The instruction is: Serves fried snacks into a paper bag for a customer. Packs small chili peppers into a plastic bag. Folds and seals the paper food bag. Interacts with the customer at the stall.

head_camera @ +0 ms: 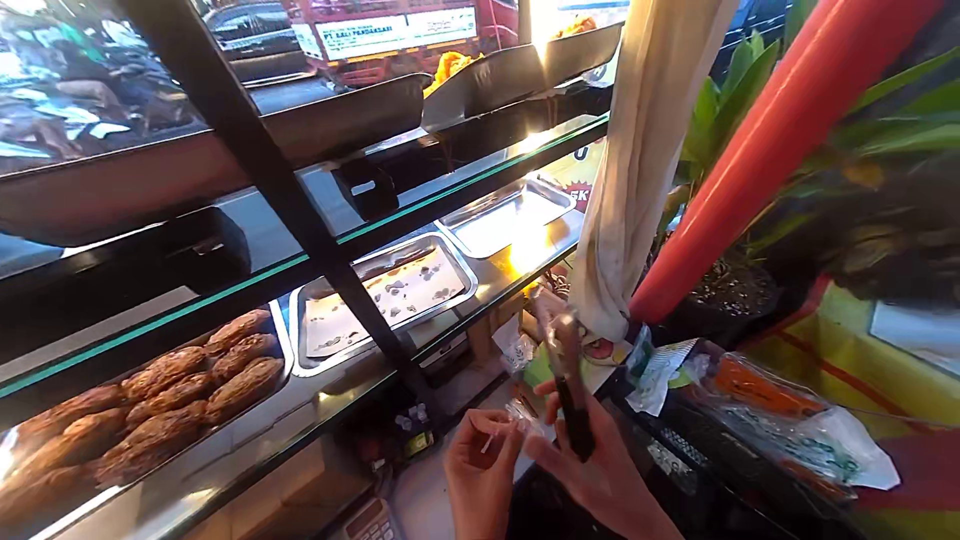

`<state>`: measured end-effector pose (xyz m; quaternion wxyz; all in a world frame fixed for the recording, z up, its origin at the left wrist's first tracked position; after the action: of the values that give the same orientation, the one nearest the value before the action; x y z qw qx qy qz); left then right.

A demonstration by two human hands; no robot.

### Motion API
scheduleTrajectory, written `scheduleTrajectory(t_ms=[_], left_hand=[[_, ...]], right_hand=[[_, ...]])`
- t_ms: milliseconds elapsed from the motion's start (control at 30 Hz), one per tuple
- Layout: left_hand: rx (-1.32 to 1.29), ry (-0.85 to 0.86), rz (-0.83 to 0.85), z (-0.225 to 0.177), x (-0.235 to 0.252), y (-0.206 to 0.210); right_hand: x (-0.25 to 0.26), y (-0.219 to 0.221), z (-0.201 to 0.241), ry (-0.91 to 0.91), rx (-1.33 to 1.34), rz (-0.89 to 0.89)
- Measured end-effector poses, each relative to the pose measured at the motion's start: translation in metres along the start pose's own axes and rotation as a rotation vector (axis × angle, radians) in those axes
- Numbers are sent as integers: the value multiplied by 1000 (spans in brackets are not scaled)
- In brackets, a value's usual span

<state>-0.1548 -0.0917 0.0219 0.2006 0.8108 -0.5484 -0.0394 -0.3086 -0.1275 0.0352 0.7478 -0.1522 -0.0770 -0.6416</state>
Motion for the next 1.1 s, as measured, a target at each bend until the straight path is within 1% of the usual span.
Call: scheduleTrajectory(t_ms=[33,100,167,233,300,333,400,433,500,567,600,633,700,767,867,933,967,1033,1100], left_hand=[[-1,-14,23,3,0,7],[-63,-114,33,10,5,21],[-202,-275,27,20,15,34],[-331,-393,44,34,23,44],[-362,-435,101,53,27,55],[-316,-427,130,64,29,61],[-210,-419,135,89,34,73],[-201,-449,123,104,36,78],[-288,-583,84,137,36,86],[-485,-707,3,163,35,94],[-572,-732,-53,171,37,97],[-624,-729,-106,177,42,97],[-666,-662,-215,184,55,87],[-629,-589,-309,186,64,72],[-609,-528,-403,184,72,59],[-618,-518,-476,187,74,57],[-622,-506,-493,189,75,56],[-628,-480,-505,193,77,56],[-607,-466,-524,195,78,58]], right_hand=[[2,-2,-2,-4,-59,-11],[10,-9,-9,-21,-88,-51],[25,-20,-17,-13,42,-58],[39,-33,-28,43,252,4],[49,-47,-41,103,369,80],[53,-54,-48,115,360,96],[58,-68,-66,112,232,93],[60,-73,-76,130,156,87],[60,-82,-100,255,45,109],[59,-92,-122,428,-21,214],[60,-98,-132,506,-33,289],[61,-104,-144,558,-39,362],[76,-117,-165,629,-93,456],[113,-133,-178,644,-303,529],[192,-138,-182,616,-761,680],[234,-122,-182,562,-1044,747],[249,-111,-187,533,-1132,769],[268,-87,-200,473,-1227,876],[275,-67,-210,411,-1305,991]])
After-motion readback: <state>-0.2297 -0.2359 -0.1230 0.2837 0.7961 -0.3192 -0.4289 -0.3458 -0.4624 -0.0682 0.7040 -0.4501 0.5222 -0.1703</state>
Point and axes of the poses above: each hand's wrist, its own x-axis towards the middle knuckle, its own y-axis out of the palm, z = x × y, the point moved 3 cm from there along x, towards the middle knuckle, and after that the axes turned 1 degree about -x, right-handed, at the moved point
